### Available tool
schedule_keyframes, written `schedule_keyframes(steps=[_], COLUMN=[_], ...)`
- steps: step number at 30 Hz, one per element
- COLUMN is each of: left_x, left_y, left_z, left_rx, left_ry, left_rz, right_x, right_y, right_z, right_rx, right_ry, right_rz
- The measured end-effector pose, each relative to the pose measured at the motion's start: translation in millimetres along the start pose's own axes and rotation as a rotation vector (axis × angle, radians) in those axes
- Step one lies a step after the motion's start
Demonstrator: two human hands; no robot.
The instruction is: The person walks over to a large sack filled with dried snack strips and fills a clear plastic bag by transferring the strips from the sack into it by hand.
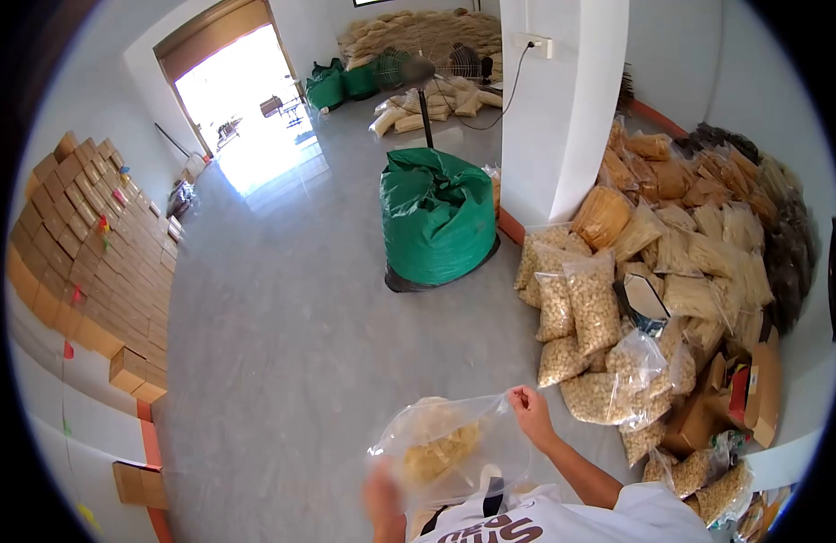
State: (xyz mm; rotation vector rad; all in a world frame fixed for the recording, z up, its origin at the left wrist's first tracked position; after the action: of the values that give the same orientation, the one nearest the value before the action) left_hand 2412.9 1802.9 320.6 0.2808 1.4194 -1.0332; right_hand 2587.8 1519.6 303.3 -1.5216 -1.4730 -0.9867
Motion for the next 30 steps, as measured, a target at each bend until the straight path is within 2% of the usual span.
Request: schedule_keyframes(steps=[6,8,10,12,16,19,21,28,30], left_x=[-43,-54,-60,-65,-83,-90,-90,-102,-98], left_y=[97,133,161,193,252,285,310,394,407], left_z=[57,86,101,111,128,142,156,192,179], left_rx=[0.036,0.108,0.121,0.138,0.139,0.140,0.146,0.059,0.026], left_ry=[0.035,-0.179,-0.200,-0.202,-0.108,-0.084,-0.097,0.026,0.069], left_rz=[-0.014,-0.160,-0.219,-0.277,-0.330,-0.364,-0.369,-0.340,-0.344], right_x=[11,-17,-7,16,46,48,40,-7,-22], right_y=[104,133,162,185,246,296,337,515,558], right_z=[25,35,40,37,50,69,88,170,195], right_rx=[-0.038,-0.045,-0.044,-0.296,-0.337,-0.284,-0.142,0.055,0.092], right_ry=[-0.053,-0.121,-0.193,-0.180,-0.151,-0.025,0.084,0.082,0.021], right_rz=[0.016,0.036,0.060,-0.039,0.006,0.009,0.065,0.084,0.091])
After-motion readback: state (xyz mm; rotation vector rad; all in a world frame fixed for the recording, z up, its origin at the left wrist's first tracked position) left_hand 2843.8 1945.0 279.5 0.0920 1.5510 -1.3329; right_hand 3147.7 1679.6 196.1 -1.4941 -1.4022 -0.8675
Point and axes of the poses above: each hand's wrist, its own y-axis towards the middle knuckle, its own z-axis out of the palm, x = y × z, the point moved 6 cm from there along y, towards the middle knuckle, and after that the axes turned 8 degrees about -y, right-handed, at the moved point
